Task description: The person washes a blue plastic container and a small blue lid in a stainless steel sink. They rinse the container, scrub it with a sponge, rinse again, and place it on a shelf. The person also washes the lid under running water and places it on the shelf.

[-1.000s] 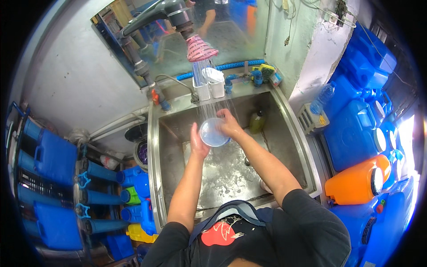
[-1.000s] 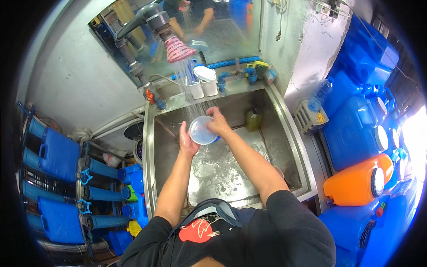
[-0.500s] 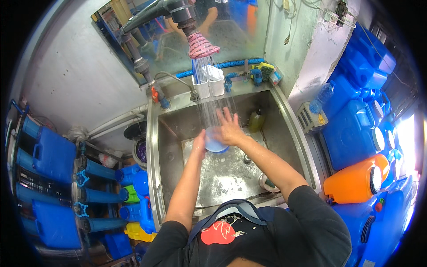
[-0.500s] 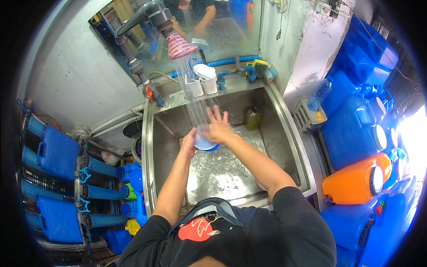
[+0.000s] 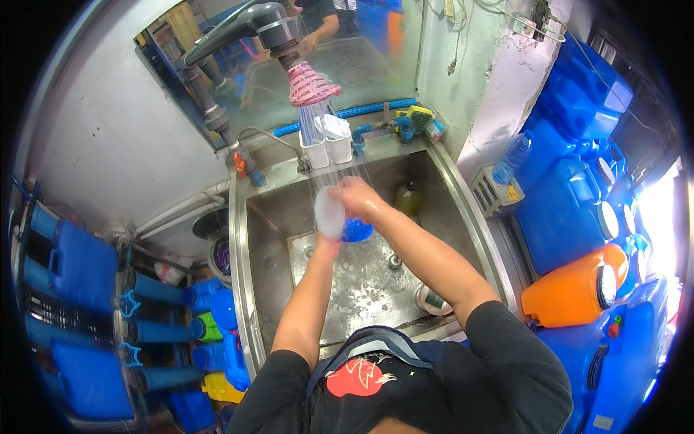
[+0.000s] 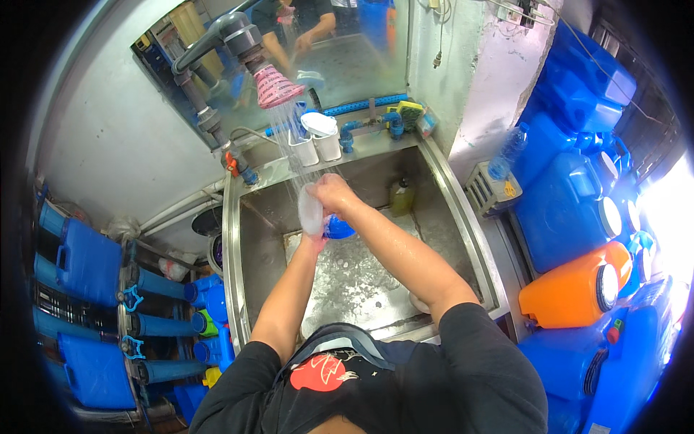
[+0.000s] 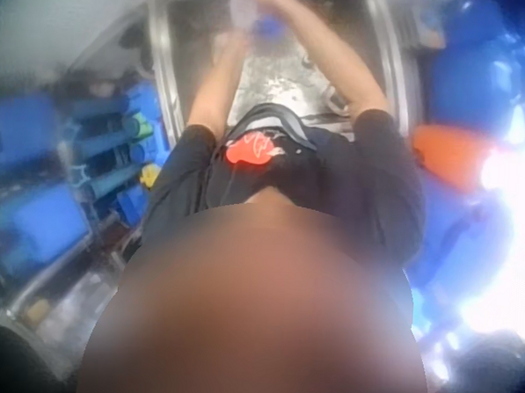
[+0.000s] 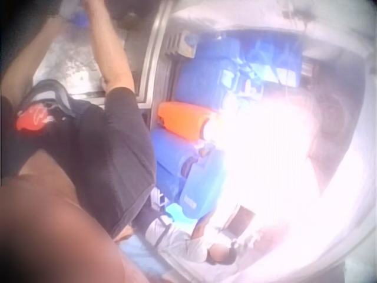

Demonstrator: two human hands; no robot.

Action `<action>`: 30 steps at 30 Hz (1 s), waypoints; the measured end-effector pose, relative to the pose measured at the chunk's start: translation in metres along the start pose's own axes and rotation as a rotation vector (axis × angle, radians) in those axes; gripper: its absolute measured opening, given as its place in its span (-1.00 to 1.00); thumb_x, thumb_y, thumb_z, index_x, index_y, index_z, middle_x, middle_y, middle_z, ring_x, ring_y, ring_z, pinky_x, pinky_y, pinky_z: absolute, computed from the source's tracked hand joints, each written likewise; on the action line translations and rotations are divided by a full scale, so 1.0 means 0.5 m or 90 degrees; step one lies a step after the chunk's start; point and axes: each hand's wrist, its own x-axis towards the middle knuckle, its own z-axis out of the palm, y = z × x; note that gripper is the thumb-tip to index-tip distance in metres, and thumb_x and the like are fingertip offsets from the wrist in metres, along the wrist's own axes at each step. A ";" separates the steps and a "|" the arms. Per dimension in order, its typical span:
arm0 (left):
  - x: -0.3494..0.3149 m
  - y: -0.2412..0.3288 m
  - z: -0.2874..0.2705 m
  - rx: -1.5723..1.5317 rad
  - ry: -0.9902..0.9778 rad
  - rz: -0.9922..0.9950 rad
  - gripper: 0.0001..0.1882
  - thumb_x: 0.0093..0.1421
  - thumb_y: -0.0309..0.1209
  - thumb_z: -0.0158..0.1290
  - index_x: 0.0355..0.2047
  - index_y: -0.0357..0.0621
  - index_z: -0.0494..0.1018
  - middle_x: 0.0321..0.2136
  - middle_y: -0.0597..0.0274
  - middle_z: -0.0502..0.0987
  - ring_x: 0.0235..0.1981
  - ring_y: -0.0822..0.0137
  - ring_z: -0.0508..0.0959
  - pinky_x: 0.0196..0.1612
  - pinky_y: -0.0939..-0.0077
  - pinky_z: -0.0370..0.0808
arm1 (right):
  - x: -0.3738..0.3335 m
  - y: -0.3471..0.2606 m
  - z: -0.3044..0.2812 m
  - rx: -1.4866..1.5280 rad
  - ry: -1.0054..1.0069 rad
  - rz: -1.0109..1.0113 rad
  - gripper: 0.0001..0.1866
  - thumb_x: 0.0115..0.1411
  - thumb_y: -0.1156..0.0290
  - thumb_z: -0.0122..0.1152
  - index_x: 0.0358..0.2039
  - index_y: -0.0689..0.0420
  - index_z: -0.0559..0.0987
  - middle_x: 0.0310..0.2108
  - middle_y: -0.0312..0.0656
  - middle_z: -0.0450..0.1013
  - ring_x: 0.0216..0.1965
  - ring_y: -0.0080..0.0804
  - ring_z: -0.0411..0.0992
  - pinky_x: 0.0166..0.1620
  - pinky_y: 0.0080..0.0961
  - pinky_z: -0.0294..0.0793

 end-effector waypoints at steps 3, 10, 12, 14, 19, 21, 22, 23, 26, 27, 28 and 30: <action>0.046 -0.033 0.019 0.011 -0.019 0.053 -0.41 0.26 -0.22 0.05 0.26 -0.02 0.21 0.11 0.31 0.37 0.11 0.38 0.40 0.12 0.39 0.39 | 0.000 -0.009 0.008 0.403 -0.040 0.142 -0.76 -0.03 0.44 0.35 -0.33 0.24 0.58 -0.32 -0.17 0.56 -0.23 -0.21 0.56 -0.16 -0.23 0.54; 0.084 -0.035 0.037 0.082 0.092 0.005 -0.46 0.27 -0.24 0.04 0.22 -0.11 0.24 0.06 0.16 0.41 0.06 0.22 0.45 0.08 0.34 0.44 | -0.011 0.030 0.006 0.179 -0.023 -0.099 -0.76 -0.22 0.48 0.41 -0.44 0.11 0.61 -0.13 -0.18 0.44 -0.10 -0.26 0.39 0.03 -0.37 0.38; 0.070 -0.011 0.018 -0.034 0.062 -0.086 -0.47 0.27 -0.23 0.04 0.20 -0.11 0.26 0.06 0.14 0.41 0.07 0.20 0.45 0.09 0.33 0.45 | -0.005 0.034 0.005 0.426 -0.109 -0.023 -0.71 -0.09 0.46 0.35 -0.29 0.10 0.55 -0.08 -0.14 0.37 -0.02 -0.19 0.35 0.04 -0.33 0.38; 0.049 0.011 0.012 -0.170 -0.022 -0.121 -0.53 0.26 -0.19 0.06 0.12 -0.09 0.33 0.05 0.12 0.46 0.07 0.17 0.49 0.10 0.26 0.48 | 0.002 0.034 0.011 0.672 -0.110 0.079 -0.75 0.06 0.51 0.26 -0.21 0.12 0.48 -0.27 -0.21 0.44 -0.20 -0.31 0.44 -0.11 -0.34 0.46; -0.008 0.059 0.024 -0.265 0.034 -0.179 -0.62 0.31 -0.20 0.02 0.06 -0.08 0.41 0.00 0.16 0.53 0.01 0.20 0.54 0.09 0.16 0.50 | 0.017 0.020 0.030 0.555 -0.014 -0.059 -0.66 0.12 0.45 0.25 -0.08 0.14 0.44 -0.19 -0.16 0.47 -0.20 -0.16 0.49 -0.05 -0.26 0.49; -0.023 0.072 0.016 -0.277 0.039 -0.224 -0.65 0.34 -0.24 -0.04 0.05 -0.14 0.41 -0.03 0.13 0.54 -0.02 0.19 0.56 0.07 0.17 0.52 | 0.019 0.012 0.027 0.223 0.080 -0.125 -0.58 0.12 0.43 0.26 0.01 0.20 0.43 -0.14 -0.09 0.51 -0.15 -0.13 0.51 -0.01 -0.26 0.49; -0.028 0.075 0.009 -0.284 0.035 -0.244 -0.66 0.35 -0.26 -0.07 0.05 -0.17 0.41 -0.04 0.12 0.55 -0.03 0.19 0.57 0.06 0.17 0.53 | 0.018 0.008 0.022 0.103 0.079 -0.234 -0.57 0.12 0.46 0.24 0.03 0.20 0.45 -0.13 -0.08 0.52 -0.12 -0.14 0.51 -0.01 -0.28 0.49; -0.031 0.076 0.002 -0.290 0.046 -0.267 -0.66 0.37 -0.29 -0.09 0.04 -0.20 0.41 -0.05 0.10 0.55 -0.05 0.18 0.57 0.05 0.18 0.53 | 0.017 0.003 0.016 -0.025 0.084 -0.313 -0.56 0.12 0.49 0.23 0.04 0.20 0.46 -0.11 -0.06 0.53 -0.10 -0.15 0.52 0.00 -0.30 0.49; -0.034 0.073 -0.015 -0.284 0.052 -0.287 -0.65 0.38 -0.30 -0.12 0.03 -0.27 0.40 -0.09 0.08 0.57 -0.09 0.17 0.59 0.03 0.19 0.55 | 0.008 -0.011 -0.006 -0.220 -0.054 -0.516 -0.64 0.09 0.55 0.16 -0.05 0.07 0.61 -0.12 -0.11 0.57 -0.06 -0.13 0.53 0.00 -0.29 0.49; -0.035 0.074 -0.019 -0.309 0.039 -0.278 -0.66 0.39 -0.31 -0.13 0.03 -0.28 0.40 -0.09 0.07 0.57 -0.09 0.17 0.59 0.04 0.19 0.54 | 0.003 -0.013 -0.012 -0.264 -0.091 -0.526 -0.67 0.09 0.54 0.16 -0.10 0.04 0.64 -0.13 -0.13 0.58 -0.07 -0.10 0.53 0.01 -0.27 0.49; -0.036 0.076 -0.020 -0.333 0.025 -0.268 -0.66 0.39 -0.31 -0.14 0.03 -0.29 0.40 -0.09 0.07 0.57 -0.09 0.17 0.60 0.04 0.19 0.54 | 0.001 -0.015 -0.015 -0.299 -0.104 -0.534 -0.69 0.09 0.53 0.16 -0.14 0.01 0.67 -0.14 -0.15 0.59 -0.09 -0.08 0.53 0.01 -0.26 0.49; -0.044 0.087 -0.018 -0.380 0.004 -0.251 -0.67 0.40 -0.33 -0.16 0.02 -0.30 0.40 -0.07 0.05 0.56 -0.07 0.16 0.58 0.04 0.19 0.54 | -0.001 -0.009 -0.018 -0.360 -0.010 -0.437 -0.72 0.10 0.49 0.15 -0.17 0.01 0.67 -0.18 -0.12 0.58 -0.14 -0.04 0.53 -0.05 -0.21 0.51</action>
